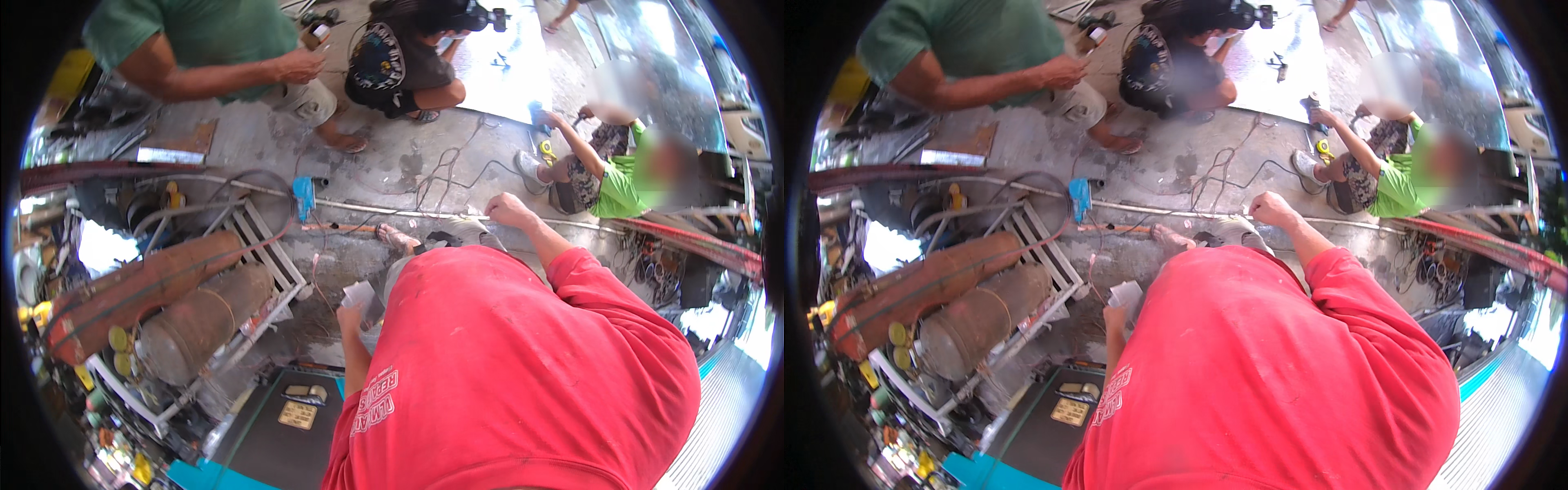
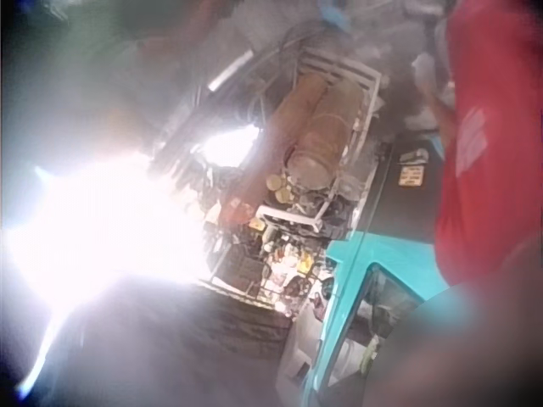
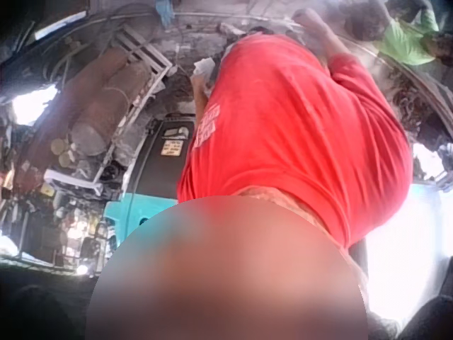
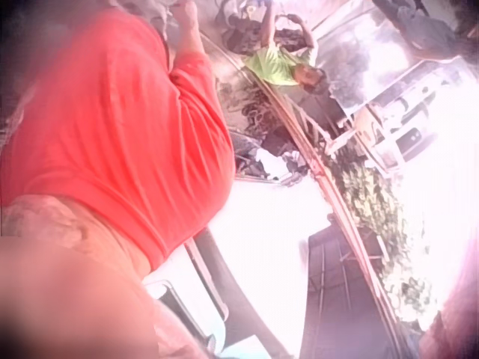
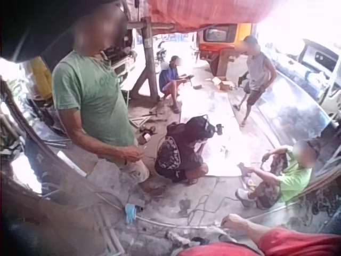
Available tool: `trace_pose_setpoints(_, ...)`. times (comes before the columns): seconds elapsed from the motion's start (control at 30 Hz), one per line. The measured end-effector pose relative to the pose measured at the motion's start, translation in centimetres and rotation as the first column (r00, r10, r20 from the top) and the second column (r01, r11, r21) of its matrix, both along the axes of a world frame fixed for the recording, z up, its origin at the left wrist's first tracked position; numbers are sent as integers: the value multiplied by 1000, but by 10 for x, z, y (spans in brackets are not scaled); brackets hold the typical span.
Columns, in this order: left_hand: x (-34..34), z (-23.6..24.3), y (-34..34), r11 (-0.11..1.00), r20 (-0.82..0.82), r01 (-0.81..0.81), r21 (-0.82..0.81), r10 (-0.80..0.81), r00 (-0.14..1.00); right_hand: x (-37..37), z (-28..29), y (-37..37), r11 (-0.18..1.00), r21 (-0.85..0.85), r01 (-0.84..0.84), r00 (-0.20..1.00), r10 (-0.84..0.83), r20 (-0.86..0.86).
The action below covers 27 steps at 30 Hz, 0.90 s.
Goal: The person sands a pink primer patch on the side of a teal truck using a sanding block and sandpaper. They repeatedly rub the surface, pause to wipe dust from the sandpaper, and continue sanding the same area.
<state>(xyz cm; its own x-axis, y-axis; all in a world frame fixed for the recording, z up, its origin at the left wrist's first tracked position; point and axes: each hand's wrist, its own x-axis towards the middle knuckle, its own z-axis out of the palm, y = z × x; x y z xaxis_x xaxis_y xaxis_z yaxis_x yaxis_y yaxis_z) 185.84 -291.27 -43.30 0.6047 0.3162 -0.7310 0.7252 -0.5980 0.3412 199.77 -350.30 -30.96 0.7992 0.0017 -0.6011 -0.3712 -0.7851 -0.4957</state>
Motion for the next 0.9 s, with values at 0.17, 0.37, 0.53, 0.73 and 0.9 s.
trace_pose_setpoints(0.17,-2,21,-20,982,-38,181,-51,-183,982,-15,-16,-12,998,37,54,998,-55,16)
trace_pose_setpoints(0.37,43,59,-73,984,-107,176,-44,-179,978,-64,-26,-58,992,127,-2,998,9,-58)
trace_pose_setpoints(0.53,86,108,-135,987,-39,157,-20,-158,987,-116,-36,-110,951,208,229,973,-220,-63)
trace_pose_setpoints(0.73,110,126,-214,942,121,283,-181,-264,957,-175,-47,-171,941,152,302,947,-278,-159)
trace_pose_setpoints(0.9,110,109,-257,923,46,382,-36,-380,924,-213,-42,-198,804,175,568,811,-511,-286)
